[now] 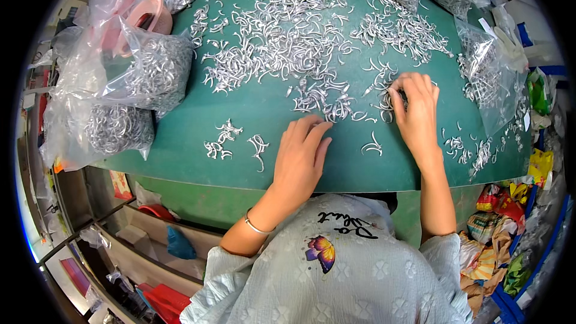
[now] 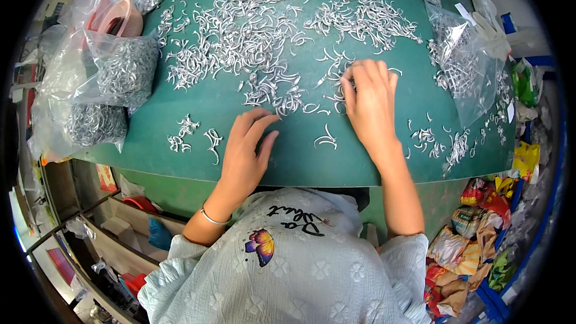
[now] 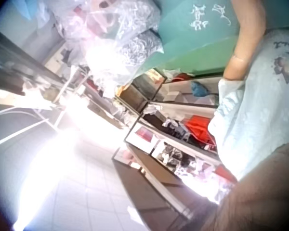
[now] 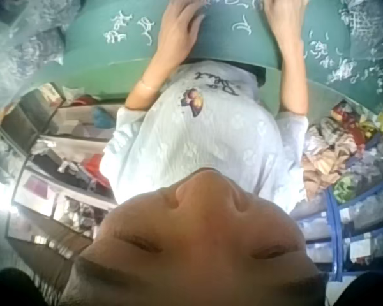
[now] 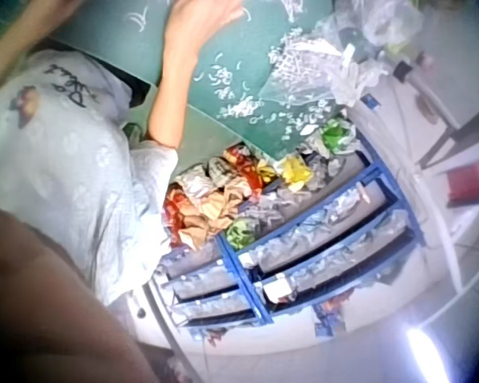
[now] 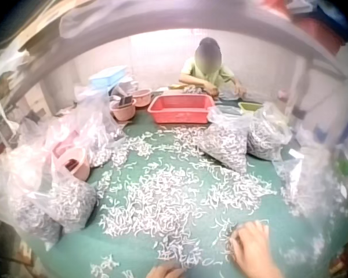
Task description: The person sorts through large quantities of small silver heart-shaped metal pieces on a green table by hand, picking up individual items and placing them into a separate pile or back into bags.
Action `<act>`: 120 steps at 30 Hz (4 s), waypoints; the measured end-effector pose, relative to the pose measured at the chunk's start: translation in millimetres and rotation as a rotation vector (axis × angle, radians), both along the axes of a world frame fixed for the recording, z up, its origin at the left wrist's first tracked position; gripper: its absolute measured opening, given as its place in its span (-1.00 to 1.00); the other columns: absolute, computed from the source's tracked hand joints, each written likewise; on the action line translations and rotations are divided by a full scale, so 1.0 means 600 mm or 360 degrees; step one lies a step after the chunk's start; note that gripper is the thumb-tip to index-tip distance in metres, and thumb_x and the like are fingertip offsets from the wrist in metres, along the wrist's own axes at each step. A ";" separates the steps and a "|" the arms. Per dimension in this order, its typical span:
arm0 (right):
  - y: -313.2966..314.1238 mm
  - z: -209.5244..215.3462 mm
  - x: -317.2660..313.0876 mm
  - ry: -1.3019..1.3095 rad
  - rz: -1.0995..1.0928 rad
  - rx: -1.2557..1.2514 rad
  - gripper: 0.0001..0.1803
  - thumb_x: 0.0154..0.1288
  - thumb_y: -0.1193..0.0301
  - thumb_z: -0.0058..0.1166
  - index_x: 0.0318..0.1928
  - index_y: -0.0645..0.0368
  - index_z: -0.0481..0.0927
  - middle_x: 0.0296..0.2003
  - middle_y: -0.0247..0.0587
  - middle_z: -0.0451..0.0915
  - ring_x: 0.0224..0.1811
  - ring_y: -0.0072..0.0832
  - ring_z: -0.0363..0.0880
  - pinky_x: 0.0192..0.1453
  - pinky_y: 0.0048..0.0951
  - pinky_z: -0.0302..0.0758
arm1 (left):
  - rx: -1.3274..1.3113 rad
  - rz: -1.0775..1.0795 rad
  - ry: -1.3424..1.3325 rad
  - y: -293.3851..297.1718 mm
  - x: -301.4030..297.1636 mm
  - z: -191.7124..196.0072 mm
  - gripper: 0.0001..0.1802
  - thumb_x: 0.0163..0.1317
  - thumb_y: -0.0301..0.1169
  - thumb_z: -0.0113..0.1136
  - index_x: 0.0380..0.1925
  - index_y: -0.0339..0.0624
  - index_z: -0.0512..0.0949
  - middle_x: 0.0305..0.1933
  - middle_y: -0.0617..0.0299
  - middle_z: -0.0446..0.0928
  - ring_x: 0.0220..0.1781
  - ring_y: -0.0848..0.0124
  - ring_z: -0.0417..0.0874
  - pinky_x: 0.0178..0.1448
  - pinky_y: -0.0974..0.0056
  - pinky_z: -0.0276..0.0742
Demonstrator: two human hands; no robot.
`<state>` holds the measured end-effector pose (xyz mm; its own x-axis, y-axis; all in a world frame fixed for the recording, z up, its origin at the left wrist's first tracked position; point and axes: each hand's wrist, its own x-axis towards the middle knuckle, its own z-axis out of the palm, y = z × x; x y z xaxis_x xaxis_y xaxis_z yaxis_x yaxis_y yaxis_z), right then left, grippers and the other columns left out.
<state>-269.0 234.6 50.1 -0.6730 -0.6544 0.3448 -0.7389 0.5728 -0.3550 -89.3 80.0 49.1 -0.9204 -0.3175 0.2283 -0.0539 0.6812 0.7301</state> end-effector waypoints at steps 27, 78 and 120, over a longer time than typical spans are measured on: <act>0.012 0.024 0.119 -0.0392 0.0447 -0.0130 -0.90 0.14 0.56 0.21 -0.33 0.20 0.56 -0.29 -0.22 0.54 -0.19 -0.24 0.45 -0.07 -0.28 0.30 | 0.0049 -0.0205 0.0020 0.041 0.007 0.006 -0.43 0.13 -0.56 0.26 0.20 -0.27 0.40 0.05 0.01 0.49 -0.01 0.10 0.50 0.00 0.12 0.38; 0.036 -0.025 0.139 -0.0195 0.0088 0.0057 -0.67 0.11 0.45 0.31 -0.14 0.22 0.50 -0.14 -0.06 0.45 -0.08 -0.09 0.46 -0.05 -0.19 0.43 | -0.0039 -0.0082 0.0003 0.026 0.048 -0.018 -0.69 0.09 -0.71 0.19 -0.12 -0.38 0.51 -0.04 -0.03 0.43 -0.09 0.07 0.49 0.00 0.09 0.46; -0.054 -0.025 0.106 -0.0294 0.0572 -0.0085 -0.64 0.14 0.48 0.26 -0.01 0.18 0.56 0.15 -0.09 0.45 0.22 -0.07 0.36 0.31 -0.07 0.23 | -0.0086 0.0148 0.0077 0.018 0.062 -0.026 -0.74 0.12 -0.66 0.21 -0.16 -0.21 0.58 -0.15 0.14 0.51 -0.13 0.15 0.50 -0.06 0.16 0.35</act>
<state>-205.6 202.1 35.2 -0.4585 -0.8437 0.2792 -0.8095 0.2669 -0.5229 -52.3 90.9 33.6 -0.8751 -0.3869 0.2908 -0.0842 0.7133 0.6957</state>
